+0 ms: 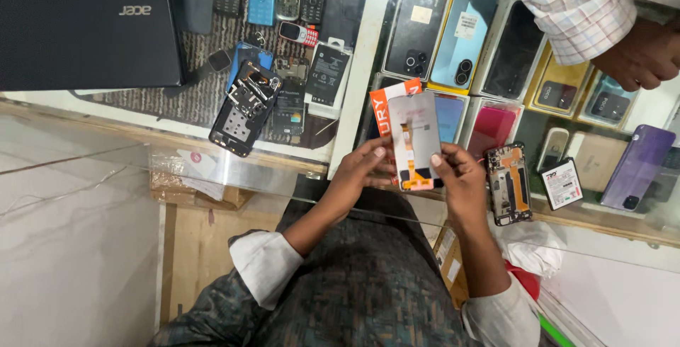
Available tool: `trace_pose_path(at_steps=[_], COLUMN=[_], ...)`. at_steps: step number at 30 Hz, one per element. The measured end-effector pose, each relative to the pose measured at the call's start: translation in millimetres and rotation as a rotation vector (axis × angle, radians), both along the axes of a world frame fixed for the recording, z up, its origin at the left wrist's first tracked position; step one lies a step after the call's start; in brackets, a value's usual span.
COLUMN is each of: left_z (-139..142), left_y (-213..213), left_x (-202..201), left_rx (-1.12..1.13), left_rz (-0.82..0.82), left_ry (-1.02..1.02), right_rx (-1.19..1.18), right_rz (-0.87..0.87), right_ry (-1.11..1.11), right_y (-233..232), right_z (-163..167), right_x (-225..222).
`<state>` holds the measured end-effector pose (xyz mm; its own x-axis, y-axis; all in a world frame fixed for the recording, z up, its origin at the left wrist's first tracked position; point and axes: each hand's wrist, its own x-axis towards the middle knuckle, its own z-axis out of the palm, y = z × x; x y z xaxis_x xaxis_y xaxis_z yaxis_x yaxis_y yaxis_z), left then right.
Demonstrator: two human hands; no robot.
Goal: The person handles a disassembled smartphone, removes the screen assembly, and places it on the counter. They then pick up a tube of adhesive, open the cap, and apply glue to the phone frame. The person continues to prepare the phone for reassembly by handling the screen and adhesive.
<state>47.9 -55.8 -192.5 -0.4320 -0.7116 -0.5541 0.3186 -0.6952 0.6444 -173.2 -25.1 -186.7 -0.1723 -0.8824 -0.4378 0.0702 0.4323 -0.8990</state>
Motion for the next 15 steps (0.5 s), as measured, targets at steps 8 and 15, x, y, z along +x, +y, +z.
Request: trace_pose_path(at_steps=[8,15], left_z=[-26,-16], left_y=[-2,-4], left_x=[-3,-2], left_rx=[-0.11,-0.248], left_rz=[0.06,0.043], left_ry=[-0.167,-0.269], right_rx=[-0.119,-0.334], right_rz=[0.152,0.194], right_ry=[0.565,0.917], right_y=[-28,-29], right_z=[2,25], right_x=[13,29])
